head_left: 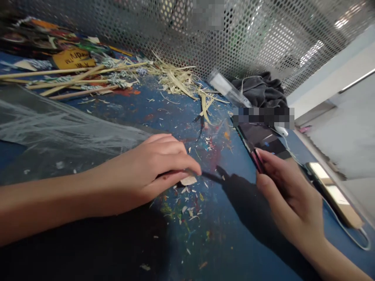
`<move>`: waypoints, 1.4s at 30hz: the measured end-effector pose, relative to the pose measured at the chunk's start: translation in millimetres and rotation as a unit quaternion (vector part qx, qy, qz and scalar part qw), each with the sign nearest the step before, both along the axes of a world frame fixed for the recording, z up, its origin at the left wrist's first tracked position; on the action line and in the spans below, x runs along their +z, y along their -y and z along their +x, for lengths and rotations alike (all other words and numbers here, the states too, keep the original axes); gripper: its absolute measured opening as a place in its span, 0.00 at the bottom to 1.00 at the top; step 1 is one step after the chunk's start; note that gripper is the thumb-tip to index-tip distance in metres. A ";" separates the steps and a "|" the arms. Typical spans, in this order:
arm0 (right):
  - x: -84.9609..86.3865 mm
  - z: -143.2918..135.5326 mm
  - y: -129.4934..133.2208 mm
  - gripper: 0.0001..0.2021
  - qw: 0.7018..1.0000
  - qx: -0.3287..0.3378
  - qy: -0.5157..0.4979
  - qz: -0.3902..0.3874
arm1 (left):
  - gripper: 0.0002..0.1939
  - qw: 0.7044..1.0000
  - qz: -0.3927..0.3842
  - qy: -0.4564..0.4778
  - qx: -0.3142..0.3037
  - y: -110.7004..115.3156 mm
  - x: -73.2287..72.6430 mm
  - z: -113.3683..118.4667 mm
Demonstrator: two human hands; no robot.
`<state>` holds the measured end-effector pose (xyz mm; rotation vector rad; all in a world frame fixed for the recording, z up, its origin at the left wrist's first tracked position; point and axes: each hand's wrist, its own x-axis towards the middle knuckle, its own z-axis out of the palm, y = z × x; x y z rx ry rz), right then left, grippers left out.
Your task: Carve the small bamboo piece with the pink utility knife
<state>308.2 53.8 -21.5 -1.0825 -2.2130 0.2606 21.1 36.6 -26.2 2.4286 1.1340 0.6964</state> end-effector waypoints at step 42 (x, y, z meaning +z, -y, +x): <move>-12.9 -2.8 10.5 0.32 0.937 0.184 0.275 0.115 | 0.07 0.995 -0.063 0.003 0.075 2.5 0.2 4.9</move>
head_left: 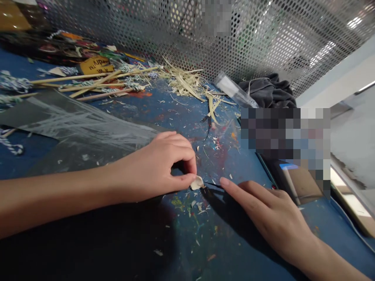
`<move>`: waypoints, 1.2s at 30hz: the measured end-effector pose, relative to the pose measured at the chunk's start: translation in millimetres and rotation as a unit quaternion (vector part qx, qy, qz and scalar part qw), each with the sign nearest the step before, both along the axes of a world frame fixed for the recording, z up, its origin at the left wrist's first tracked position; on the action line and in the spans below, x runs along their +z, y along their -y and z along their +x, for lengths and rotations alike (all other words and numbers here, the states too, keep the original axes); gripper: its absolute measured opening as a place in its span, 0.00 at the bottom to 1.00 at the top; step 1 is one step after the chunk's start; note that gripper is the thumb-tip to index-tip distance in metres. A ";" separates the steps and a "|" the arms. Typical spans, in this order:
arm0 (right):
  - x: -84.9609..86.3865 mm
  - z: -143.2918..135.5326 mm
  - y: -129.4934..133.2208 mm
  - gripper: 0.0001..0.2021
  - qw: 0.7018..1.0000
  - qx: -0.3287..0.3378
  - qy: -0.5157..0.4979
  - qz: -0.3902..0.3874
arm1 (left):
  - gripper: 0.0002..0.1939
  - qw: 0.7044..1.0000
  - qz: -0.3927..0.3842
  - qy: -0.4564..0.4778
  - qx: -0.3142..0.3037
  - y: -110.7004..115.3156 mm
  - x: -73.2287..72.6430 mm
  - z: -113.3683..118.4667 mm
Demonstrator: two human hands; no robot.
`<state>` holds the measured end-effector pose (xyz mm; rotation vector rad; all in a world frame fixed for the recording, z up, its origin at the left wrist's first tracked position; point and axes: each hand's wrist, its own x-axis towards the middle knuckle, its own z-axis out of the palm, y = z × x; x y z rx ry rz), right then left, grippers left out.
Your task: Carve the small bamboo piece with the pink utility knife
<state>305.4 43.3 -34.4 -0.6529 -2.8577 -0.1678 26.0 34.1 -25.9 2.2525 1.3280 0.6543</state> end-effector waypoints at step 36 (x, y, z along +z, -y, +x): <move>16.8 -5.7 8.1 0.31 0.992 -0.023 0.064 -0.111 | 0.05 0.999 0.000 0.014 -0.039 1.5 -5.5 1.6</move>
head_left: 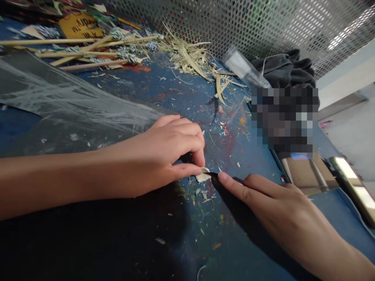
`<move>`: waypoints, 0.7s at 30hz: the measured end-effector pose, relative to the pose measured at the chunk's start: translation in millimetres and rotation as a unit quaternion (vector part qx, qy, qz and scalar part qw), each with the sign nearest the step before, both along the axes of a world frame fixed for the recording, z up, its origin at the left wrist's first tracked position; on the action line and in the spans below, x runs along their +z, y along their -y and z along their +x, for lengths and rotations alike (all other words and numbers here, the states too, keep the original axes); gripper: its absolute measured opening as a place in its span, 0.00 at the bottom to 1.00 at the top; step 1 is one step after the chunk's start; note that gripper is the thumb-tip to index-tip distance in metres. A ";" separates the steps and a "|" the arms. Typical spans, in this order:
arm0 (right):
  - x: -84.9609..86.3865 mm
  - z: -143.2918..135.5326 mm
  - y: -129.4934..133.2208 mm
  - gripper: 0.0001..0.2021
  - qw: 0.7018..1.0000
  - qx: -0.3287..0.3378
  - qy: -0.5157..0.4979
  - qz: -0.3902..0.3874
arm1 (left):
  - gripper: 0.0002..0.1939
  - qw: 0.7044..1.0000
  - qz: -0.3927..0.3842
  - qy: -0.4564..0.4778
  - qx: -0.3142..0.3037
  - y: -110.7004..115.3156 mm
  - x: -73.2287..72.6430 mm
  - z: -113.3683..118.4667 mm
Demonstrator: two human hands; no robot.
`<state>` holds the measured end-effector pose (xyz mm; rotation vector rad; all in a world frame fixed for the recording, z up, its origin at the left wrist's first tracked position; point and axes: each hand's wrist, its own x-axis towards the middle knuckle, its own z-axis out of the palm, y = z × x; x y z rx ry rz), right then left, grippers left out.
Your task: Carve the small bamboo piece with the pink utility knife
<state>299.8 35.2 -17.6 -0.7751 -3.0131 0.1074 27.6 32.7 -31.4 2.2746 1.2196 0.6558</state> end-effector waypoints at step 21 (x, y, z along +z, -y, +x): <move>-10.7 7.8 -7.3 0.27 0.992 0.035 -0.054 0.109 | 0.05 0.999 -0.026 0.001 0.021 -3.6 -0.7 1.6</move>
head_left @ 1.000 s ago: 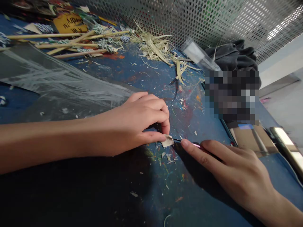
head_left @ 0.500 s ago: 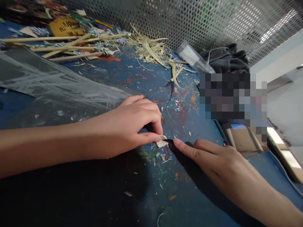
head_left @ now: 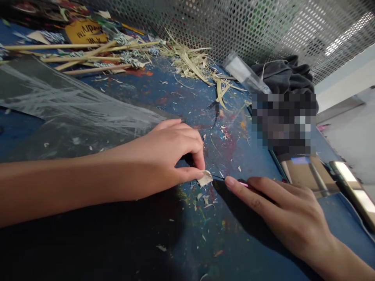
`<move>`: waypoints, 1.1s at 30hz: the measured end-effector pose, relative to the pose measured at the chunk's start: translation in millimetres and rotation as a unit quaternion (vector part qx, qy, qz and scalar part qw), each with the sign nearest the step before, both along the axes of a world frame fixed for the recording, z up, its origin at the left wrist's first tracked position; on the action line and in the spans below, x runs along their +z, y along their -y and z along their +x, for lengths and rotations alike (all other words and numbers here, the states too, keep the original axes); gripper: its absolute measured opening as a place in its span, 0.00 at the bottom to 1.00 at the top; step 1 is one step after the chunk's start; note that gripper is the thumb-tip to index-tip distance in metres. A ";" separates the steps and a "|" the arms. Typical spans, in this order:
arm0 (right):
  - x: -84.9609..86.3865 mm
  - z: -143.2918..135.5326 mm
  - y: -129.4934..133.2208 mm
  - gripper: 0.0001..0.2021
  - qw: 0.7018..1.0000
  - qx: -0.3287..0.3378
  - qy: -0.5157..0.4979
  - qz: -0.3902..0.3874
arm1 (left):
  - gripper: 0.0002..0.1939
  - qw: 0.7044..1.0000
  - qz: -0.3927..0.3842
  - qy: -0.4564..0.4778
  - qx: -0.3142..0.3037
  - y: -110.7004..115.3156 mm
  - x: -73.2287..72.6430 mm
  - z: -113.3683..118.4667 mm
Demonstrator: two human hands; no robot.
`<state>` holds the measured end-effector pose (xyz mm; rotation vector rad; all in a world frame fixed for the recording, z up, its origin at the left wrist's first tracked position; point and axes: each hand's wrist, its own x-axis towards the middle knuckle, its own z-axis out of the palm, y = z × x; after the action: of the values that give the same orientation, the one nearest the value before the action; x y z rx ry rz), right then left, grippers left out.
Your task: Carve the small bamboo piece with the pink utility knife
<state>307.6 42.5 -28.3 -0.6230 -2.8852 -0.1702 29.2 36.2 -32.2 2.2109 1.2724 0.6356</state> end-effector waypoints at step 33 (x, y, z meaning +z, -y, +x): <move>21.7 -10.4 -17.8 0.26 0.989 0.022 0.089 -0.114 | 0.07 0.999 0.015 0.006 -0.042 -0.8 0.1 -5.5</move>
<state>297.2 60.3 -6.6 -0.6098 -3.1153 0.1192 23.7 37.0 -32.1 2.2691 1.1634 0.6392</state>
